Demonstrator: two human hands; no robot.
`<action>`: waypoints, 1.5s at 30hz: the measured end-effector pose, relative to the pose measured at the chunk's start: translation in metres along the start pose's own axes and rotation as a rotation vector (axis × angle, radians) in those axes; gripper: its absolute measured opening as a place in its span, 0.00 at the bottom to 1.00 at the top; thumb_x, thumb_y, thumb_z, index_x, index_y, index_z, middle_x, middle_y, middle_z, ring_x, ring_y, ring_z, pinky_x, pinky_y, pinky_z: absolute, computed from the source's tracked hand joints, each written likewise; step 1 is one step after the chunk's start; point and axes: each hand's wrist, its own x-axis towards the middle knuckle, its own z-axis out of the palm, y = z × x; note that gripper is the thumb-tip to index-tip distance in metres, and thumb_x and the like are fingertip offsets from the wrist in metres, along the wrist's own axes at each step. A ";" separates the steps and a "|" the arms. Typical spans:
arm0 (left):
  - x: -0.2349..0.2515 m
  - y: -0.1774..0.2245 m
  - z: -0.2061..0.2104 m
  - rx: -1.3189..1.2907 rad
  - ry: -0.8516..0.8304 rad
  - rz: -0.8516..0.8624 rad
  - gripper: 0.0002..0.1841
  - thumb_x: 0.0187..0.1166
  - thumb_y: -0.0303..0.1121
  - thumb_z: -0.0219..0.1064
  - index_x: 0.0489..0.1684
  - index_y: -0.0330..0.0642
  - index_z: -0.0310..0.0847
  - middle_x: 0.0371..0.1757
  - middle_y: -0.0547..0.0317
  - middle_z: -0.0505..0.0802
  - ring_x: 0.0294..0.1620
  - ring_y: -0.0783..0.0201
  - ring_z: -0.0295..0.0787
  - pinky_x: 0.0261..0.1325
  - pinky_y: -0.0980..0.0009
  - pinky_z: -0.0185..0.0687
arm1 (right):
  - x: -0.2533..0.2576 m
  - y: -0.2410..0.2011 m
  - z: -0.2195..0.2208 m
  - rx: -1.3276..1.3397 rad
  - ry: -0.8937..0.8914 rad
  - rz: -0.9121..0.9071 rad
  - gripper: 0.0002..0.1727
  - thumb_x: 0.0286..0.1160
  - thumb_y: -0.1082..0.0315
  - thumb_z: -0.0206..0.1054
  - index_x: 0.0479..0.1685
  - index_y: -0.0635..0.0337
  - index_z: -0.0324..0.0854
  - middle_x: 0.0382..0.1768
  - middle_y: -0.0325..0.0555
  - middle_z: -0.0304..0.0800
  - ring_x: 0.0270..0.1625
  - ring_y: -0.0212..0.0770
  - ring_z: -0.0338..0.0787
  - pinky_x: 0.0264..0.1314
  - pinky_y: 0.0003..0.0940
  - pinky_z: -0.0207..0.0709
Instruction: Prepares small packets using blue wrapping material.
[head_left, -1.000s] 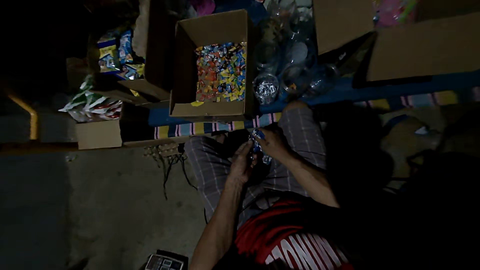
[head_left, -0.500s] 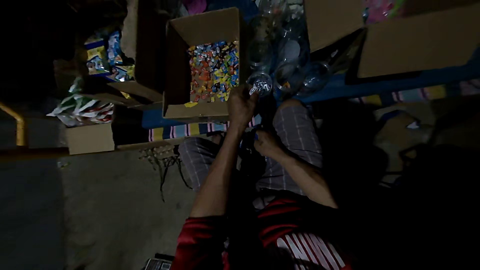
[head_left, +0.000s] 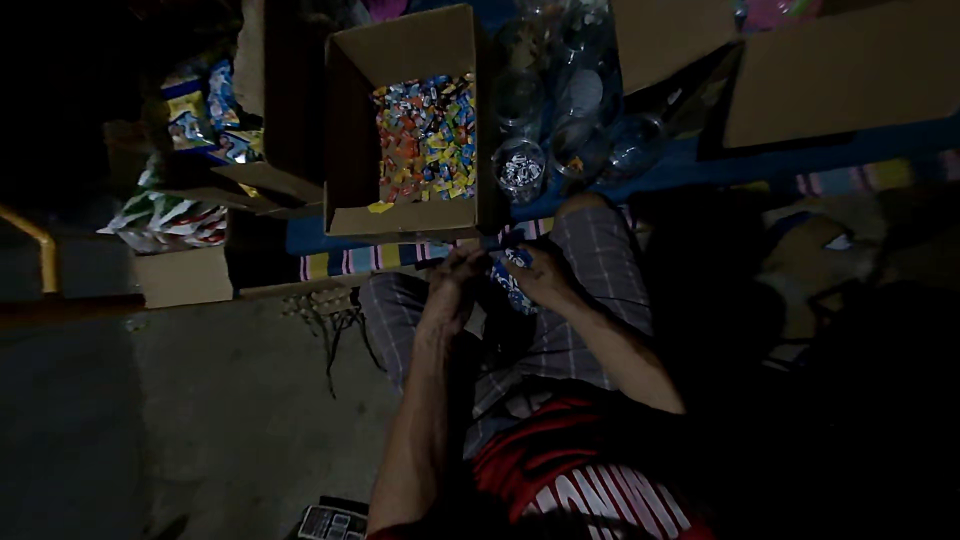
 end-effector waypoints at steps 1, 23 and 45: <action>-0.006 -0.008 -0.009 -0.059 0.003 0.002 0.19 0.82 0.23 0.55 0.71 0.36 0.75 0.60 0.47 0.89 0.53 0.57 0.88 0.58 0.60 0.87 | 0.001 0.001 0.000 -0.001 0.006 -0.013 0.25 0.82 0.47 0.67 0.67 0.55 0.86 0.59 0.54 0.90 0.62 0.53 0.89 0.67 0.59 0.81; -0.023 -0.051 0.003 -0.214 0.093 -0.195 0.19 0.92 0.34 0.48 0.73 0.37 0.74 0.49 0.50 0.91 0.41 0.62 0.89 0.42 0.67 0.88 | -0.016 -0.001 0.022 -0.095 -0.310 -0.116 0.27 0.79 0.51 0.70 0.74 0.52 0.79 0.63 0.51 0.89 0.64 0.44 0.89 0.71 0.47 0.81; -0.035 -0.039 0.009 -0.333 0.161 -0.174 0.27 0.95 0.50 0.44 0.69 0.35 0.77 0.51 0.46 0.92 0.45 0.56 0.92 0.48 0.61 0.91 | -0.001 0.007 0.034 -0.164 -0.286 -0.264 0.27 0.80 0.53 0.69 0.70 0.62 0.80 0.68 0.58 0.84 0.71 0.51 0.84 0.79 0.50 0.75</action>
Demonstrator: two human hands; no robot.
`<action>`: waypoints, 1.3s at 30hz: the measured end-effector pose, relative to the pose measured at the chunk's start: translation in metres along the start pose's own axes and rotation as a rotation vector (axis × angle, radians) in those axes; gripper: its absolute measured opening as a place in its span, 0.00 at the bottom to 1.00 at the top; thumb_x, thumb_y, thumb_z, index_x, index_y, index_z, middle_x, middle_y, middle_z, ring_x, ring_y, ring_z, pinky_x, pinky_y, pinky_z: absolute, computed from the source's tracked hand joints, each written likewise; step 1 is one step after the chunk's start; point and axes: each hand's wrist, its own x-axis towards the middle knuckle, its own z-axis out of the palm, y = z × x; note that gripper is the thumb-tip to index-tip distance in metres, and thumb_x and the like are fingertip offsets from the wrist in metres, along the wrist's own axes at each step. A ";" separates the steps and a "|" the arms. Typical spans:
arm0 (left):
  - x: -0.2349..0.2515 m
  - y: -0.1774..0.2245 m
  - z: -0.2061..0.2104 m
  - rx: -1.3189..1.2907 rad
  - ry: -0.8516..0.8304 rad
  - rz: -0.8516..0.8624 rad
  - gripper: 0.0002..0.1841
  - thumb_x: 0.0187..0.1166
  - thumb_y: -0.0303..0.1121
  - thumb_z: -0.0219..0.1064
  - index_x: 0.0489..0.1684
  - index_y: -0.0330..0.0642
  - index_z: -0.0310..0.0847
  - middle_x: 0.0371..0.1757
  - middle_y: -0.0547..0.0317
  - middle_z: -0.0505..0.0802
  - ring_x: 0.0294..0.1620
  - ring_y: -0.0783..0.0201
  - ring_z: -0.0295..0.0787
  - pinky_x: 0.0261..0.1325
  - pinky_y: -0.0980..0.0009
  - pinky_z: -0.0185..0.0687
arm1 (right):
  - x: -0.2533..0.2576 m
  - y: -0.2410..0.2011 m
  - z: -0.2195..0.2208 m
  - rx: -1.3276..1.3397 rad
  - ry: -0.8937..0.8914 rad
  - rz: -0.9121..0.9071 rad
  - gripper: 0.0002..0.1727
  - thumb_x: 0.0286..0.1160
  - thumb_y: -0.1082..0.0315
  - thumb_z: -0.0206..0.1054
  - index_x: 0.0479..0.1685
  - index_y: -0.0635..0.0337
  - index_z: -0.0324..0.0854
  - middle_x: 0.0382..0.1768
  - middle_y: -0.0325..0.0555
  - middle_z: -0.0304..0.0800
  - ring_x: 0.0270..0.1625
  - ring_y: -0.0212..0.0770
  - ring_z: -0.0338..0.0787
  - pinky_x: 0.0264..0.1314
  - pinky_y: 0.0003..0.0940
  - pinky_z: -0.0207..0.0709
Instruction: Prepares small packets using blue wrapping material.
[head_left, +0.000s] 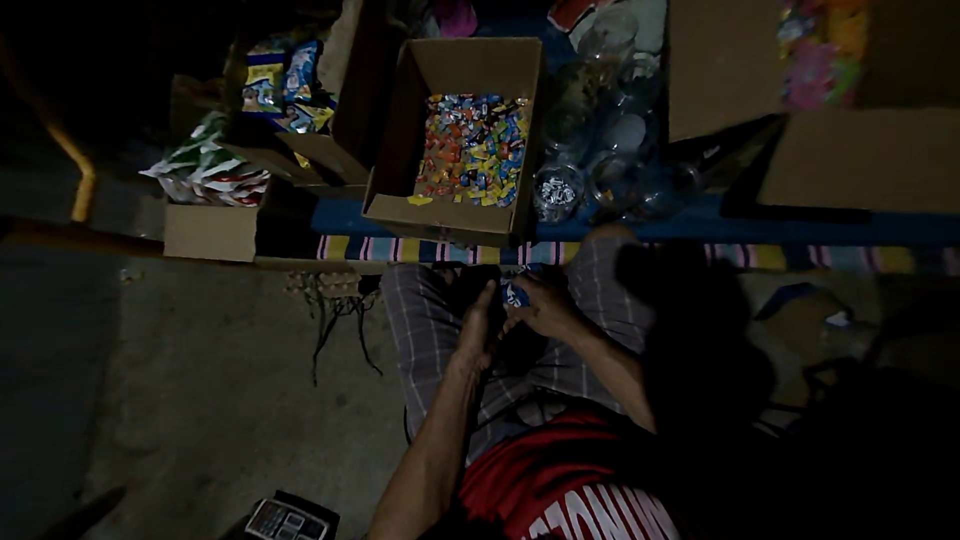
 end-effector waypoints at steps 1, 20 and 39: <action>0.000 0.000 0.001 -0.012 0.003 0.000 0.27 0.95 0.50 0.44 0.67 0.34 0.77 0.49 0.46 0.92 0.44 0.56 0.92 0.47 0.61 0.91 | 0.000 0.001 0.001 0.005 0.028 -0.012 0.25 0.82 0.53 0.68 0.68 0.62 0.82 0.65 0.57 0.86 0.69 0.50 0.86 0.77 0.49 0.76; 0.014 -0.009 -0.013 -0.222 0.097 0.022 0.15 0.90 0.28 0.51 0.69 0.37 0.73 0.44 0.49 0.89 0.37 0.60 0.89 0.44 0.64 0.90 | -0.014 -0.008 -0.021 0.255 0.002 0.106 0.25 0.82 0.54 0.66 0.76 0.53 0.78 0.67 0.50 0.87 0.65 0.42 0.88 0.70 0.46 0.82; 0.001 -0.013 0.012 -0.317 0.040 -0.167 0.21 0.94 0.48 0.44 0.53 0.39 0.76 0.36 0.52 0.87 0.32 0.60 0.85 0.40 0.64 0.87 | -0.007 -0.006 -0.002 -0.049 0.142 0.042 0.31 0.77 0.42 0.70 0.67 0.58 0.82 0.66 0.55 0.82 0.65 0.52 0.86 0.69 0.55 0.80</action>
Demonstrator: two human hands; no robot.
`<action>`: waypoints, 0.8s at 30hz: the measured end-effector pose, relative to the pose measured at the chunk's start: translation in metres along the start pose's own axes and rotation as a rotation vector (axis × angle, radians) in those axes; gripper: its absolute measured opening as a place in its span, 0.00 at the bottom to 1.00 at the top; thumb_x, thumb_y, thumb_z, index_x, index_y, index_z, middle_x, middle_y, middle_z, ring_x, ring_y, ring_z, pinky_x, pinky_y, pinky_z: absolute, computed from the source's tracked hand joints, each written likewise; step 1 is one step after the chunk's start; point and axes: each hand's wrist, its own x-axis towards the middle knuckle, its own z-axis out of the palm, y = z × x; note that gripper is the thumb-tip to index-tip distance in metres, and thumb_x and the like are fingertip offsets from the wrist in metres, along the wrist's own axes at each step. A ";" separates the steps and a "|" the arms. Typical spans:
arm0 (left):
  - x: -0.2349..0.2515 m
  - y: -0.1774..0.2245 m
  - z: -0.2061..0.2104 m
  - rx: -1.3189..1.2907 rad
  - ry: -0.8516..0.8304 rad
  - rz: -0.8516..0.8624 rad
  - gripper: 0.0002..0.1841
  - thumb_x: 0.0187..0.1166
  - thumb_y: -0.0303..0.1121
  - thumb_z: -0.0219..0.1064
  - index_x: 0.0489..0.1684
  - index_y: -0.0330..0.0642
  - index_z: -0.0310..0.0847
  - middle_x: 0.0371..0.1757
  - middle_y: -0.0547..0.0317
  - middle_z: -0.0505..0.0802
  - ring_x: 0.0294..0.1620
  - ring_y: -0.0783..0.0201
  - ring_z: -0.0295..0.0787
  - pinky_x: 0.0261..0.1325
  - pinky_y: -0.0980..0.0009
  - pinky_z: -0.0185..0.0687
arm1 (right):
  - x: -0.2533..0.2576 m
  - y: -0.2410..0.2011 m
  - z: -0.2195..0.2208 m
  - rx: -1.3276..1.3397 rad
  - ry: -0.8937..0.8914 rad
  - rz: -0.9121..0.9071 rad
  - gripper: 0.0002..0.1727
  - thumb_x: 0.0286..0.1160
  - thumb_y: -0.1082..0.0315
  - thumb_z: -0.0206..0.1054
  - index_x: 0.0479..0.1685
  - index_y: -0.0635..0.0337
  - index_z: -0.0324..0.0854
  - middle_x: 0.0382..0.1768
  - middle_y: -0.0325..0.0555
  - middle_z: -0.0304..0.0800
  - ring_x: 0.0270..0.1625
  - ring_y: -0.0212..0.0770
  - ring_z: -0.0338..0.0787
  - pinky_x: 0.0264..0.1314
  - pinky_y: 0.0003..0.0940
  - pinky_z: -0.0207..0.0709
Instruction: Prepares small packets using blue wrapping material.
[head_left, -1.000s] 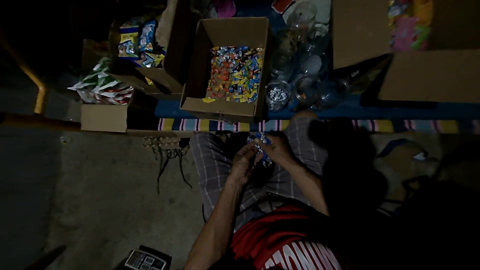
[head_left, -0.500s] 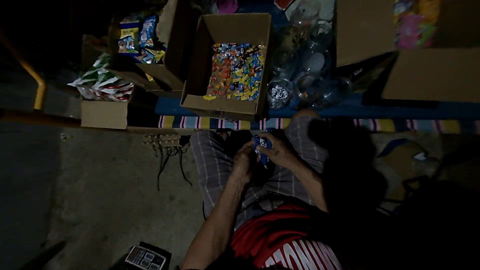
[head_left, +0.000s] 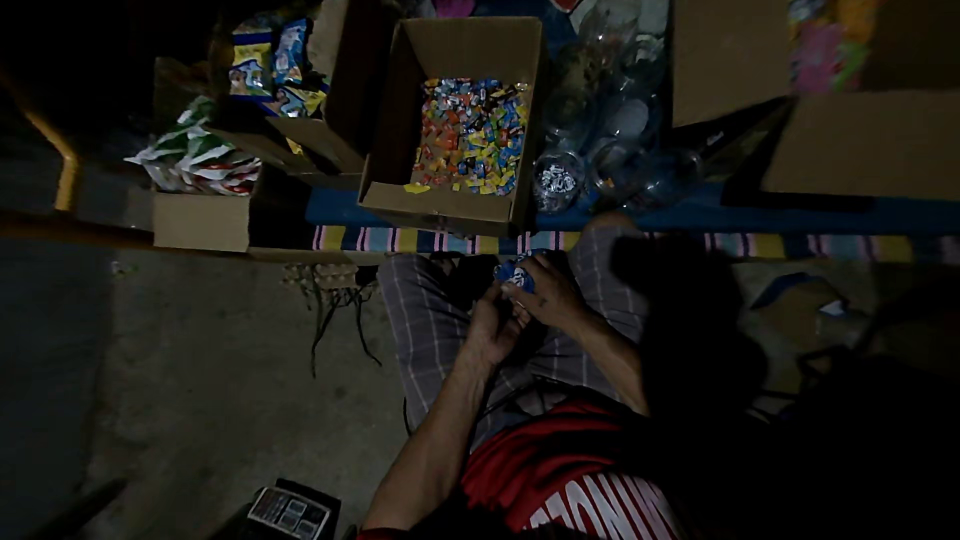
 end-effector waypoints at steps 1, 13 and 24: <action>0.000 0.001 0.000 -0.023 -0.002 -0.001 0.23 0.94 0.49 0.43 0.54 0.38 0.76 0.37 0.49 0.87 0.33 0.59 0.86 0.41 0.62 0.88 | 0.001 0.000 0.000 0.005 -0.026 -0.002 0.32 0.76 0.42 0.71 0.68 0.58 0.81 0.68 0.56 0.80 0.66 0.52 0.85 0.69 0.55 0.80; 0.011 -0.006 -0.015 0.125 -0.061 0.033 0.12 0.91 0.36 0.56 0.52 0.35 0.79 0.37 0.52 0.89 0.32 0.65 0.87 0.38 0.71 0.88 | 0.007 0.009 -0.006 0.164 0.085 0.040 0.22 0.84 0.47 0.65 0.57 0.56 0.89 0.45 0.49 0.94 0.49 0.44 0.93 0.59 0.52 0.86; 0.002 0.043 0.029 0.765 0.010 0.576 0.15 0.86 0.36 0.65 0.67 0.46 0.82 0.44 0.54 0.91 0.33 0.64 0.85 0.34 0.68 0.85 | 0.013 0.012 -0.008 0.085 0.038 0.243 0.21 0.87 0.50 0.61 0.65 0.55 0.87 0.57 0.58 0.91 0.62 0.58 0.89 0.66 0.65 0.80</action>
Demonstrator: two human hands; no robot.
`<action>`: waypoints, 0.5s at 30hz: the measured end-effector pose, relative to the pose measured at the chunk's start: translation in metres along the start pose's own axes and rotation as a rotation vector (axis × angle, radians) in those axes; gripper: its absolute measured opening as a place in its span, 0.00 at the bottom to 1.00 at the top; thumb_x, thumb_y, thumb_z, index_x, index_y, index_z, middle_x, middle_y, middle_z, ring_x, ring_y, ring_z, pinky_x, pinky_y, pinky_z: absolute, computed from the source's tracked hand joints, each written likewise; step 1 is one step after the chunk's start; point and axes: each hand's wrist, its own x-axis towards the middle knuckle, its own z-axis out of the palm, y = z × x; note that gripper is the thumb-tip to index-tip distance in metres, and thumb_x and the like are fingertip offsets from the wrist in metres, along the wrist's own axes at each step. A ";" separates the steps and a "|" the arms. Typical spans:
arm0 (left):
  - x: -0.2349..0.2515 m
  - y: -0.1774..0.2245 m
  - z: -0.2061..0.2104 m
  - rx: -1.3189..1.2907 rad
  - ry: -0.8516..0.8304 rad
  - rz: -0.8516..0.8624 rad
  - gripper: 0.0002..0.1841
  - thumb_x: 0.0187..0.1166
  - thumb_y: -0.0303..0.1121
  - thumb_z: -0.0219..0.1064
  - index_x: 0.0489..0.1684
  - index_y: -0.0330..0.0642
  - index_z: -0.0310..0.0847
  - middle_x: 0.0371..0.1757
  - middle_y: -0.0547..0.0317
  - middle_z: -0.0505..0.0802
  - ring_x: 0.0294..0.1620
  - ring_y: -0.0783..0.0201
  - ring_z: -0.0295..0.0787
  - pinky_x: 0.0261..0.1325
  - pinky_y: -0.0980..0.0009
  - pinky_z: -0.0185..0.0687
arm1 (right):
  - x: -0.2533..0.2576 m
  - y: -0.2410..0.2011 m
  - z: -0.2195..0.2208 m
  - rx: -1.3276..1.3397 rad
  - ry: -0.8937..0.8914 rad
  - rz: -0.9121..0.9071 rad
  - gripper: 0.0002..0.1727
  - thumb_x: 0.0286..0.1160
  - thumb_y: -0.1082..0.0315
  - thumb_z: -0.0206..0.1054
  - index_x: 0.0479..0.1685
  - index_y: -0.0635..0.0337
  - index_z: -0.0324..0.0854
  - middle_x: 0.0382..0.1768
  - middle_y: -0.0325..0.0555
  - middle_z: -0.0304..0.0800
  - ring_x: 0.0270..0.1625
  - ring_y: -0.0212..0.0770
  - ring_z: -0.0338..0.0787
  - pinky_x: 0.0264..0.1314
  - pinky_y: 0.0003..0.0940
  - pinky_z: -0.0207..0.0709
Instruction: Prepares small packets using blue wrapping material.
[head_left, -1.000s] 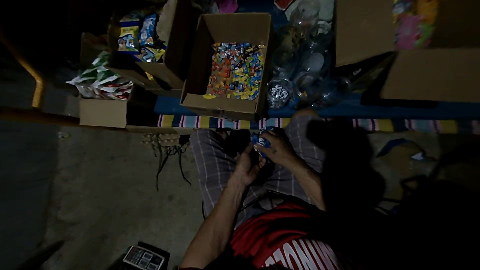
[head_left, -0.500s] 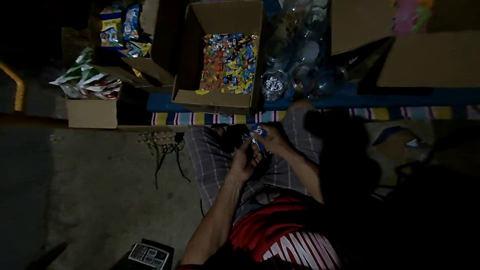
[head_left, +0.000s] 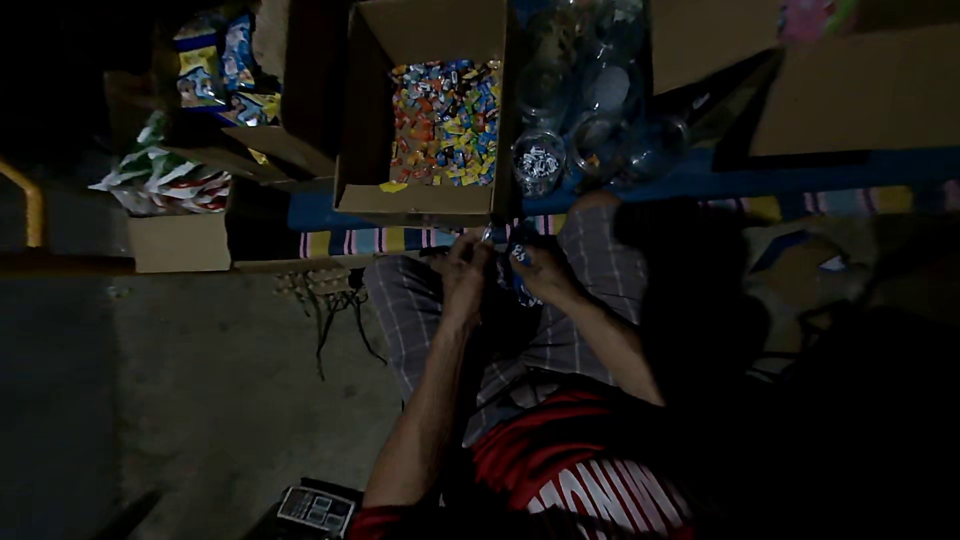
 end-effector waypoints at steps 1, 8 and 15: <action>0.008 0.010 0.004 0.110 -0.021 0.081 0.16 0.86 0.36 0.66 0.69 0.46 0.81 0.47 0.55 0.91 0.37 0.64 0.87 0.38 0.66 0.86 | -0.002 -0.002 0.002 -0.049 -0.047 -0.018 0.18 0.86 0.55 0.63 0.63 0.56 0.87 0.55 0.58 0.91 0.59 0.58 0.90 0.63 0.64 0.81; 0.102 0.050 0.064 0.617 -0.093 0.442 0.16 0.82 0.32 0.65 0.66 0.39 0.81 0.59 0.46 0.90 0.54 0.56 0.91 0.60 0.57 0.88 | -0.007 -0.003 0.002 -0.239 -0.025 -0.165 0.14 0.84 0.60 0.64 0.55 0.58 0.89 0.53 0.54 0.92 0.66 0.55 0.87 0.71 0.56 0.78; 0.096 0.027 0.056 0.553 -0.174 0.374 0.20 0.86 0.39 0.64 0.72 0.41 0.79 0.62 0.48 0.89 0.59 0.58 0.89 0.63 0.57 0.87 | -0.004 -0.005 -0.016 0.098 0.104 -0.028 0.24 0.89 0.45 0.58 0.63 0.53 0.88 0.54 0.52 0.93 0.59 0.51 0.91 0.65 0.60 0.81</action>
